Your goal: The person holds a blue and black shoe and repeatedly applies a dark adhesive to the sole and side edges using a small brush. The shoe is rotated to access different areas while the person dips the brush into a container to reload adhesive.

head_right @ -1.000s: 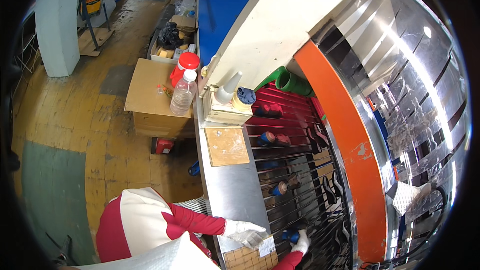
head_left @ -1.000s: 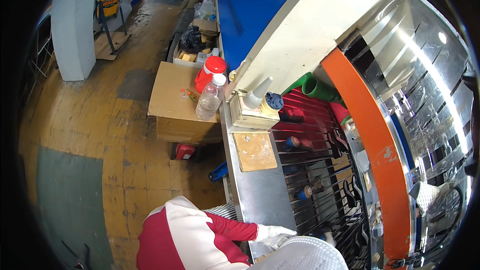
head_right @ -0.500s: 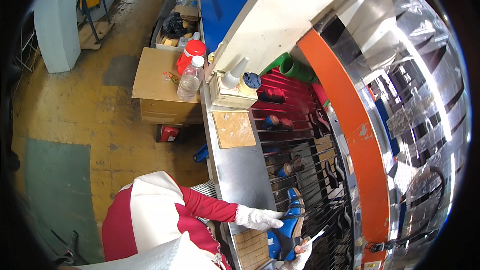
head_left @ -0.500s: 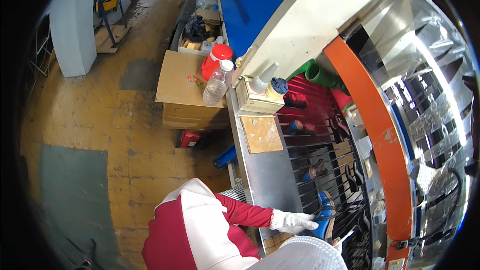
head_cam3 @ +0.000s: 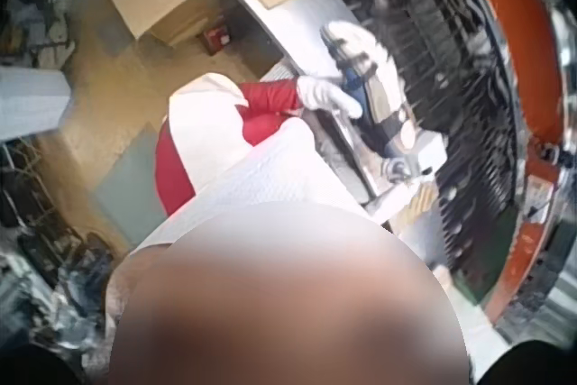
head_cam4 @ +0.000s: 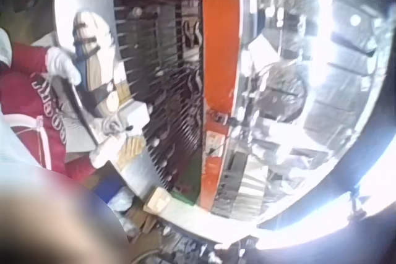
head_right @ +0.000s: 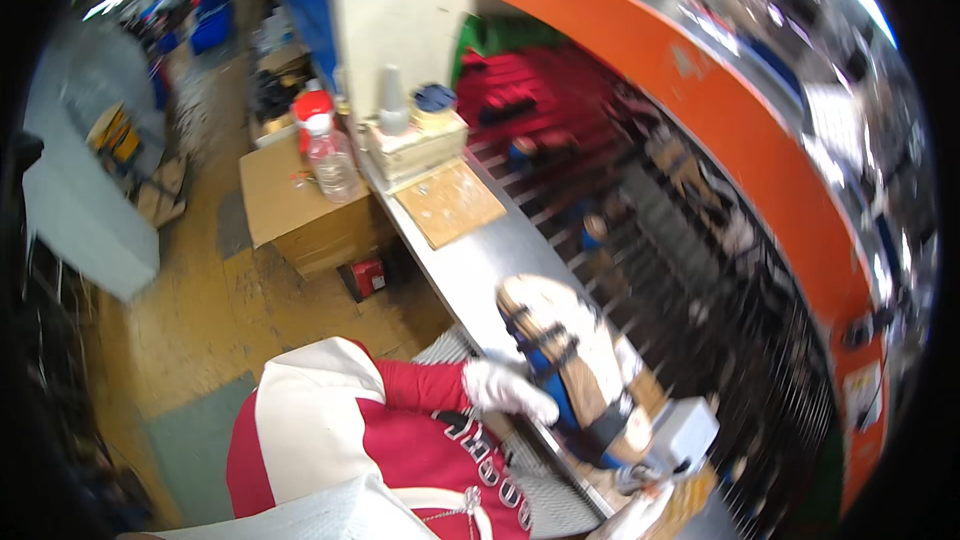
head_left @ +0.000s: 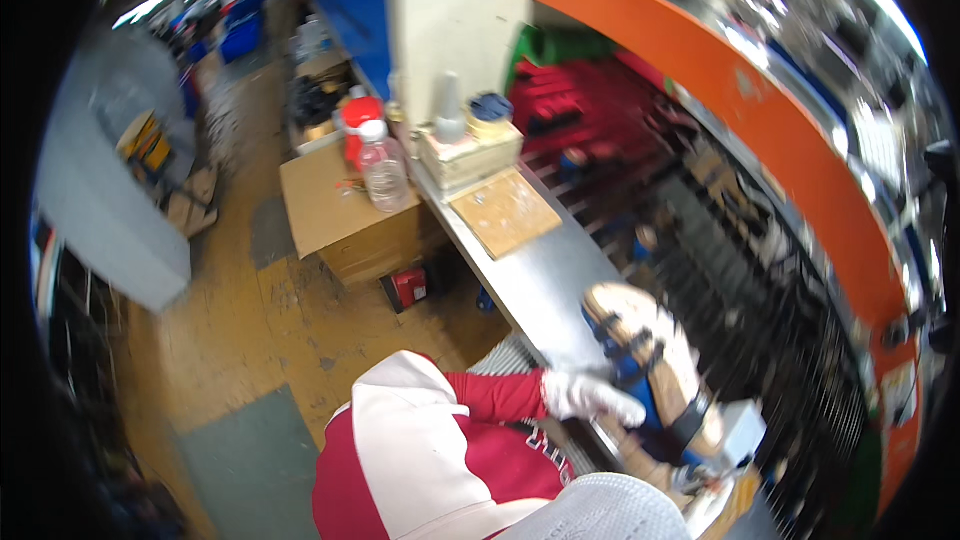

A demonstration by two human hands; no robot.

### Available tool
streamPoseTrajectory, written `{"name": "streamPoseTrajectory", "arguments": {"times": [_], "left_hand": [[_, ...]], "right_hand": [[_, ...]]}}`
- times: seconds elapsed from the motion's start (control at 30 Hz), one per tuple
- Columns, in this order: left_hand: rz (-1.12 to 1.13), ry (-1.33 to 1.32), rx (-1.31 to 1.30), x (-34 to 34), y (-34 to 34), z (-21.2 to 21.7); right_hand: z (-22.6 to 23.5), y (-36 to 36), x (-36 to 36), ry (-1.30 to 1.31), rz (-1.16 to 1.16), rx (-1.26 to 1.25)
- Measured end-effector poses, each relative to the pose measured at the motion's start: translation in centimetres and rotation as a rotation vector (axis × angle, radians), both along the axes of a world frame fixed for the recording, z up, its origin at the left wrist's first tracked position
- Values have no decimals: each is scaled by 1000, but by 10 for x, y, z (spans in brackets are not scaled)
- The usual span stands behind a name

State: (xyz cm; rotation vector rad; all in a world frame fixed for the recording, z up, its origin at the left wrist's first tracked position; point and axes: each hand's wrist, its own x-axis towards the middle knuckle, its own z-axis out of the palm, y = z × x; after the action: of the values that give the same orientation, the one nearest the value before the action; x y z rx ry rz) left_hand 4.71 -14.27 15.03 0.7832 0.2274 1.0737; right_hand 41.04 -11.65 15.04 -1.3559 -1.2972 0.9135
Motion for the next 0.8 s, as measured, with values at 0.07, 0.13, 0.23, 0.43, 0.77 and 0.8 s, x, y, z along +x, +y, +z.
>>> {"name": "streamPoseTrajectory", "arguments": {"times": [0.07,0.13,0.23,0.43,0.77,0.8], "left_hand": [[-12,-32,244,-11,7,6],[2,-18,58,-13,10,6],[310,-14,-387,12,14,1],[521,233,176,24,41,0],[1024,1168,1149,23,71,14],[1021,1162,1148,25,72,12]], "right_hand": [[-8,-27,10,-81,-152,54],[-16,-48,10,-199,-341,110],[-8,-69,17,-238,-319,-24],[3,-64,22,-830,-447,22],[-2,-28,18,-1352,-415,70],[-1,-27,18,-1390,-406,48]]}}
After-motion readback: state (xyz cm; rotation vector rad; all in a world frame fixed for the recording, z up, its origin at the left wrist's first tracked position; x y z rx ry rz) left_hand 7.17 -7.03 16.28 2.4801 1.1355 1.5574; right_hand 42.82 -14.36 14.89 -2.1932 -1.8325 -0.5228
